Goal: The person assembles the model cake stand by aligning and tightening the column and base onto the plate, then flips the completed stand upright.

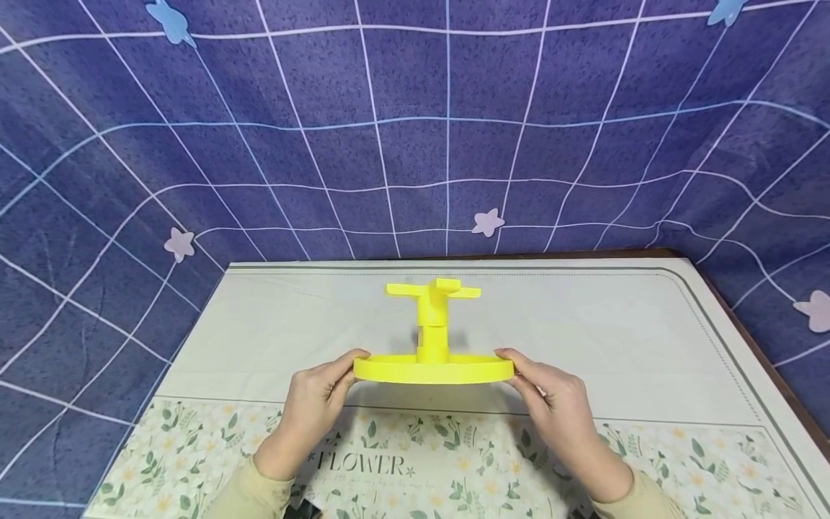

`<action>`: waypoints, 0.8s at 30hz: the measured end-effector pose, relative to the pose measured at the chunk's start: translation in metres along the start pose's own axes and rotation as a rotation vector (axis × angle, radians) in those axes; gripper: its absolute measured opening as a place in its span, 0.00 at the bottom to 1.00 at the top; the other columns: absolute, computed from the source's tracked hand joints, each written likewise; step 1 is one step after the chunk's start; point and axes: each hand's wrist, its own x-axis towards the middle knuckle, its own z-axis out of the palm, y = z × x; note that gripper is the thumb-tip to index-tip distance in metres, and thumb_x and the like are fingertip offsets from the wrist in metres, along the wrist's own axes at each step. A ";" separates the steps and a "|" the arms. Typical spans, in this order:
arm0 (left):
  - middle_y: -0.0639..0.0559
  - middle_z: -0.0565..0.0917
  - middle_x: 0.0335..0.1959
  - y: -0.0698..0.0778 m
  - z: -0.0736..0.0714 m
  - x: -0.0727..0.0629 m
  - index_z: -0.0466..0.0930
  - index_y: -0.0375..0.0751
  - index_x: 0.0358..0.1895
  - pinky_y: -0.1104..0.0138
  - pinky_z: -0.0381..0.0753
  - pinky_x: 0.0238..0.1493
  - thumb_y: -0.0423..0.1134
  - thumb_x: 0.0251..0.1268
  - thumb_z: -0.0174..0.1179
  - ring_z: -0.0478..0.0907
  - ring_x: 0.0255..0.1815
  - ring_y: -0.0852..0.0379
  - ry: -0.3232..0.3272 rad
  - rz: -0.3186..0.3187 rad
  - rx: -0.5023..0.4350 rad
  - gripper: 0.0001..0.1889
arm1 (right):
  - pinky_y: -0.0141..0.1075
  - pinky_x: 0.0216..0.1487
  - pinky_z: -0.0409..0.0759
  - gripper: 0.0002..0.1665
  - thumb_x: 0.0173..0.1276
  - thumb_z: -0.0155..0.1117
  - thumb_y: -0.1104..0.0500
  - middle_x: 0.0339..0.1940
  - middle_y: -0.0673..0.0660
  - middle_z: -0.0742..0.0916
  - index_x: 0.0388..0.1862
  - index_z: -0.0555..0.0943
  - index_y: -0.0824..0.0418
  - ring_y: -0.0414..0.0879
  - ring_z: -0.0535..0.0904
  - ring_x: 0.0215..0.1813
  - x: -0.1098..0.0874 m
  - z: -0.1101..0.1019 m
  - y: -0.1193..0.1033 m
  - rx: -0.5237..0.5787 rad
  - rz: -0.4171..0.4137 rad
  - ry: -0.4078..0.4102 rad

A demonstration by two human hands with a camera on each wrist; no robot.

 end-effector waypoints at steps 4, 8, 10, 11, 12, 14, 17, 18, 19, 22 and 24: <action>0.53 0.89 0.40 -0.001 -0.001 -0.002 0.84 0.46 0.49 0.69 0.83 0.30 0.35 0.57 0.67 0.86 0.35 0.60 0.009 0.015 -0.002 0.14 | 0.21 0.49 0.76 0.28 0.54 0.71 0.75 0.50 0.54 0.87 0.56 0.84 0.60 0.29 0.80 0.53 0.000 0.000 -0.001 0.003 0.004 0.006; 0.53 0.88 0.40 0.000 -0.002 -0.003 0.84 0.45 0.49 0.69 0.83 0.31 0.33 0.58 0.67 0.86 0.36 0.59 0.018 0.007 -0.054 0.15 | 0.22 0.50 0.76 0.30 0.53 0.71 0.76 0.50 0.54 0.87 0.57 0.84 0.59 0.30 0.79 0.54 0.000 0.000 -0.002 0.007 -0.010 0.020; 0.52 0.88 0.41 0.000 -0.002 -0.003 0.83 0.43 0.50 0.71 0.83 0.33 0.33 0.58 0.66 0.86 0.38 0.58 0.024 -0.006 -0.083 0.15 | 0.22 0.50 0.76 0.32 0.52 0.71 0.77 0.51 0.54 0.87 0.58 0.83 0.60 0.31 0.80 0.54 0.000 0.000 -0.003 0.008 -0.023 0.030; 0.51 0.88 0.40 0.001 -0.002 -0.004 0.83 0.42 0.50 0.71 0.83 0.35 0.33 0.58 0.66 0.86 0.38 0.57 0.027 -0.013 -0.099 0.15 | 0.22 0.49 0.77 0.33 0.52 0.70 0.77 0.51 0.55 0.87 0.59 0.82 0.61 0.31 0.80 0.54 0.001 0.000 -0.003 0.015 -0.027 0.034; 0.50 0.88 0.40 0.002 -0.003 -0.004 0.83 0.41 0.50 0.72 0.83 0.36 0.33 0.58 0.66 0.86 0.39 0.57 0.031 -0.021 -0.116 0.15 | 0.23 0.49 0.77 0.33 0.53 0.70 0.77 0.52 0.55 0.87 0.59 0.81 0.61 0.31 0.80 0.54 0.001 0.000 -0.004 0.020 -0.026 0.036; 0.48 0.88 0.40 0.004 -0.003 -0.003 0.83 0.38 0.51 0.74 0.82 0.39 0.33 0.58 0.67 0.86 0.40 0.56 0.044 -0.034 -0.139 0.16 | 0.23 0.47 0.78 0.33 0.54 0.69 0.77 0.52 0.54 0.86 0.61 0.80 0.62 0.31 0.80 0.52 0.001 -0.001 -0.006 0.038 -0.013 0.038; 0.48 0.88 0.40 0.006 -0.005 -0.003 0.84 0.38 0.51 0.75 0.81 0.40 0.34 0.59 0.66 0.86 0.41 0.57 0.055 -0.060 -0.181 0.16 | 0.22 0.42 0.79 0.34 0.56 0.67 0.77 0.54 0.53 0.85 0.63 0.78 0.63 0.31 0.81 0.50 0.002 -0.003 -0.009 0.064 0.021 0.031; 0.48 0.88 0.40 0.007 -0.005 -0.002 0.84 0.39 0.51 0.75 0.81 0.41 0.35 0.59 0.66 0.86 0.42 0.57 0.052 -0.079 -0.198 0.16 | 0.22 0.41 0.79 0.34 0.57 0.67 0.77 0.54 0.52 0.85 0.64 0.77 0.62 0.31 0.82 0.49 0.003 -0.003 -0.010 0.066 0.031 0.029; 0.49 0.88 0.41 0.008 -0.006 -0.002 0.84 0.40 0.51 0.74 0.81 0.41 0.35 0.60 0.66 0.86 0.42 0.58 0.047 -0.102 -0.222 0.15 | 0.22 0.39 0.79 0.34 0.58 0.67 0.77 0.54 0.51 0.85 0.65 0.77 0.62 0.31 0.82 0.47 0.003 -0.003 -0.010 0.071 0.039 0.029; 0.53 0.88 0.41 0.009 -0.007 0.000 0.84 0.42 0.53 0.73 0.82 0.40 0.38 0.64 0.62 0.85 0.41 0.62 0.007 -0.213 -0.331 0.14 | 0.24 0.38 0.80 0.34 0.60 0.66 0.75 0.54 0.51 0.85 0.66 0.76 0.61 0.32 0.84 0.44 0.006 -0.004 -0.010 0.085 0.049 0.027; 0.53 0.88 0.41 0.010 -0.008 0.001 0.84 0.42 0.54 0.71 0.83 0.39 0.40 0.67 0.60 0.85 0.38 0.64 -0.025 -0.307 -0.413 0.15 | 0.26 0.36 0.81 0.32 0.62 0.66 0.74 0.50 0.52 0.87 0.66 0.76 0.59 0.34 0.85 0.40 0.008 -0.003 -0.011 0.120 0.071 0.023</action>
